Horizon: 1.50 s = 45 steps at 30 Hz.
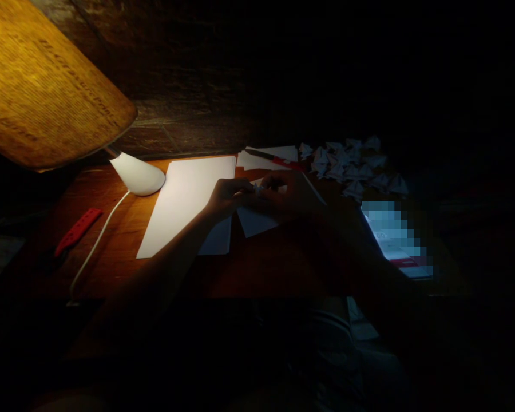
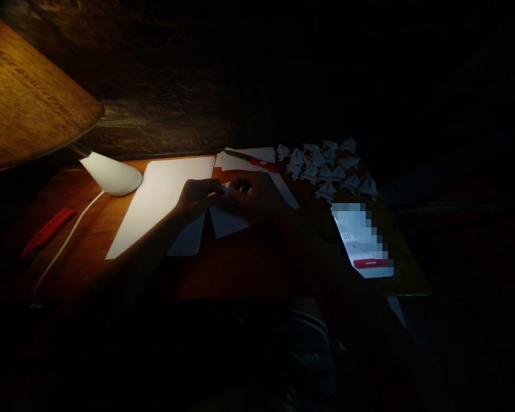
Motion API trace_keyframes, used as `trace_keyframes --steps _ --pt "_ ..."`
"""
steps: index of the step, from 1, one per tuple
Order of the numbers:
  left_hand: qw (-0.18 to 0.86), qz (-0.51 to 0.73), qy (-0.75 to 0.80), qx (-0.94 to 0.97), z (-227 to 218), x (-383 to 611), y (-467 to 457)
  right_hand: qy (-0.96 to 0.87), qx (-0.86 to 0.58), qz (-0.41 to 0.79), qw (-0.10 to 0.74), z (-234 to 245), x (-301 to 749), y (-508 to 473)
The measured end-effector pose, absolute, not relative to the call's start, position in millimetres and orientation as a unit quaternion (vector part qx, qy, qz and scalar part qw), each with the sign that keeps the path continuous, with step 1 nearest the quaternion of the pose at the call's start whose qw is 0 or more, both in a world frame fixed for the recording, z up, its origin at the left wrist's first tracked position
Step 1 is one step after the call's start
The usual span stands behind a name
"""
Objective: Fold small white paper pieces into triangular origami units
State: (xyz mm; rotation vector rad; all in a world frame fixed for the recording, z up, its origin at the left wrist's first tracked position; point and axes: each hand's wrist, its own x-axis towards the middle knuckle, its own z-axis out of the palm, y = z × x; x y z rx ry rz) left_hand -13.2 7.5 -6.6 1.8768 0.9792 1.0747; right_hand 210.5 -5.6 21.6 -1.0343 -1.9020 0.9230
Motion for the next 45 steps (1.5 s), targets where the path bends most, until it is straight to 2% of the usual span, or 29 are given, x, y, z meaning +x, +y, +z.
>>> trace_keyframes --steps 13,45 --pt "0.385 0.424 0.38 0.727 -9 -11 10 -0.743 -0.439 0.313 0.396 18 204 -10" --pt "0.4 0.401 0.379 0.732 7 -9 1 -0.77 -0.417 0.308 0.373 14 208 -4"
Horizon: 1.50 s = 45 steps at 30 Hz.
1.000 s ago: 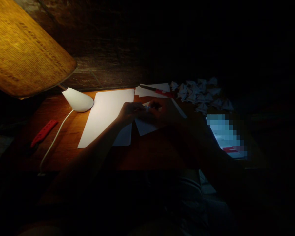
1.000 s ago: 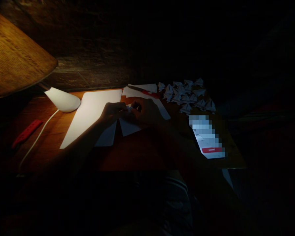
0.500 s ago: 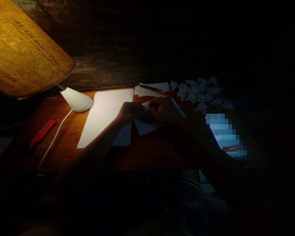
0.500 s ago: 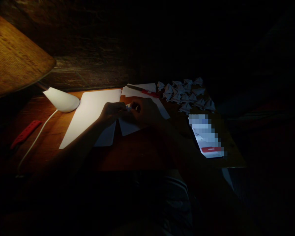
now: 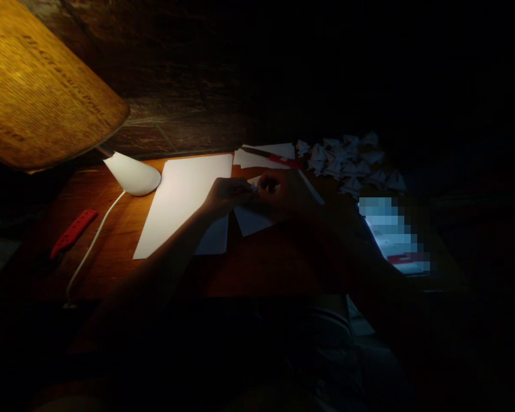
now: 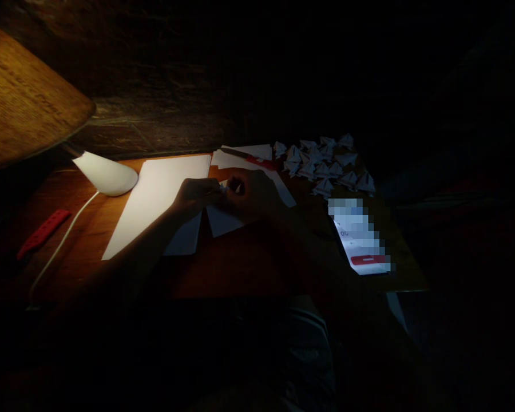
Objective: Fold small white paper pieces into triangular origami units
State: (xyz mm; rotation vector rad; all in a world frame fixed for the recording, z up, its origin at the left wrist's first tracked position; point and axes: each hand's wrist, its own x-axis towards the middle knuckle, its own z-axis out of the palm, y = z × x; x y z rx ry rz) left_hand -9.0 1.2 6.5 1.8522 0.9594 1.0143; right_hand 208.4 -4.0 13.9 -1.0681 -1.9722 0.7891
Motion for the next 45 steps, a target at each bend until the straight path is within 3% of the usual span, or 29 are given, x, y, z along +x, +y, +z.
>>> trace_keyframes --steps 30,40,45 --pt "0.393 0.392 0.385 0.737 5 -8 1 -0.758 -0.398 0.367 0.364 9 207 -1" --pt "0.379 0.476 0.369 0.703 -19 -10 16 -0.695 -0.392 0.43 0.423 16 207 -3" --pt "0.343 0.495 0.356 0.714 -11 -7 8 -0.634 -0.422 0.455 0.462 6 199 -1"
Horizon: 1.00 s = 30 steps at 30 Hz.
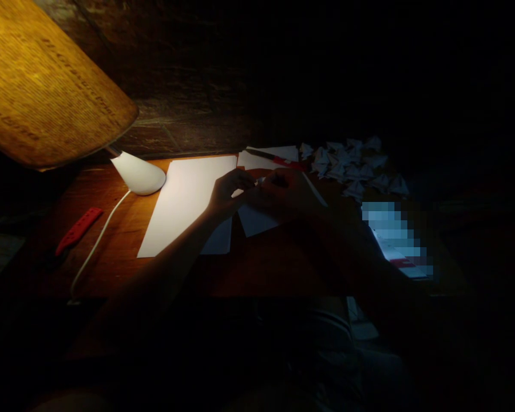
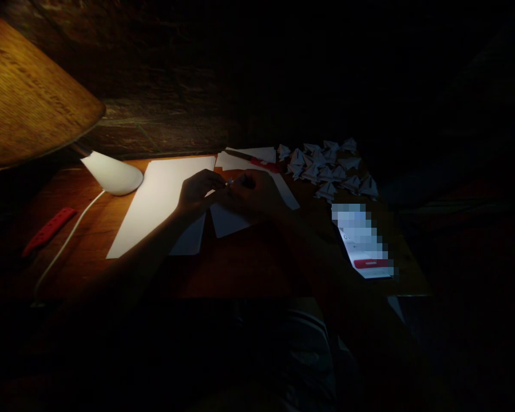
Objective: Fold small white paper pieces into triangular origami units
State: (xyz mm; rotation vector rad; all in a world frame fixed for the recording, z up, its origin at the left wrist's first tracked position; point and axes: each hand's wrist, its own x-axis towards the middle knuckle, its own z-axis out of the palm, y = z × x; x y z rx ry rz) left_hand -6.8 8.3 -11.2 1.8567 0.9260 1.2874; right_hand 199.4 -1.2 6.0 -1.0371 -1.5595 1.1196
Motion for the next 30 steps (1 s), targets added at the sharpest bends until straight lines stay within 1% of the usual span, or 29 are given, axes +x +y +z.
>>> trace_keyframes --steps 4,8,16,22,30 --pt "0.332 0.498 0.348 0.721 -4 -5 2 -0.624 -0.427 0.441 0.482 3 199 1" --pt "0.333 0.502 0.345 0.72 -4 -6 2 -0.661 -0.418 0.392 0.485 7 201 -2" --pt "0.328 0.505 0.356 0.714 -10 -9 7 -0.736 -0.411 0.329 0.425 21 203 -15" --pt "0.335 0.481 0.369 0.721 -4 -8 3 -0.767 -0.388 0.34 0.381 24 209 -15" --pt "0.359 0.483 0.357 0.715 -4 -6 2 -0.792 -0.39 0.326 0.338 32 214 -14"
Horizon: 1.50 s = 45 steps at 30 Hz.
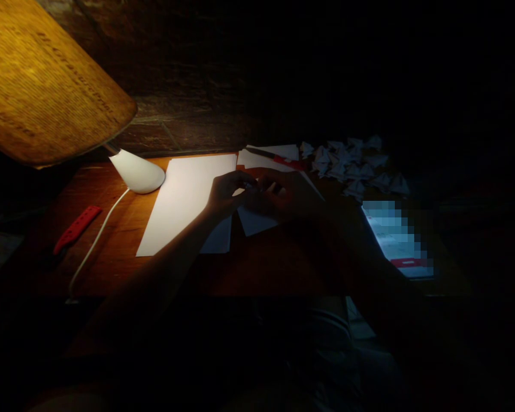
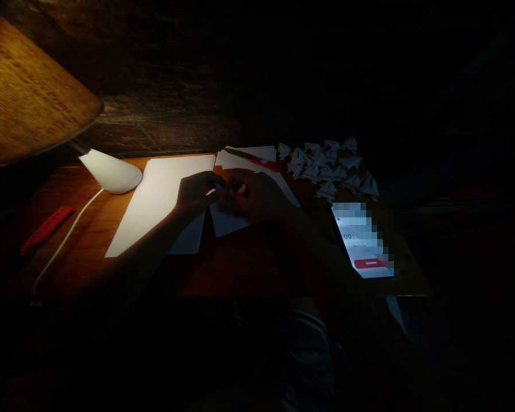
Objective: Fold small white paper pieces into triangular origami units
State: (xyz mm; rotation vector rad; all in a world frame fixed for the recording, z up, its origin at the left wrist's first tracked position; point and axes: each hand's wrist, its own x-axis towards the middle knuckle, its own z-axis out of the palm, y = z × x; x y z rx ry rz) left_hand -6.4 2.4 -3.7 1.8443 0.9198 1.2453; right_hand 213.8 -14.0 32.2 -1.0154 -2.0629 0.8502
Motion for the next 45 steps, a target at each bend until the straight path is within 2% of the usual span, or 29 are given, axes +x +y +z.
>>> trace_keyframes --steps 9,16,20,25,32,36,41,45 --pt "0.345 0.471 0.34 0.737 -4 -6 1 -0.793 -0.399 0.326 0.326 34 214 -15" --pt "0.354 0.469 0.344 0.733 -4 -4 0 -0.819 -0.405 0.279 0.296 35 211 -15" --pt "0.347 0.475 0.363 0.723 -4 -5 1 -0.799 -0.428 0.272 0.323 26 206 -15" --pt "0.363 0.487 0.377 0.699 -1 -5 0 -0.746 -0.433 0.304 0.405 19 202 -16" --pt "0.359 0.491 0.368 0.703 -3 -6 2 -0.716 -0.421 0.337 0.443 11 199 -11" --pt "0.343 0.489 0.381 0.706 -8 -6 4 -0.709 -0.409 0.353 0.454 8 196 -9" --pt "0.315 0.513 0.377 0.704 -7 -5 3 -0.683 -0.467 0.324 0.458 10 200 -8" --pt "0.244 0.519 0.378 0.727 0 -2 -4 -0.696 -0.498 0.285 0.432 13 202 -9"
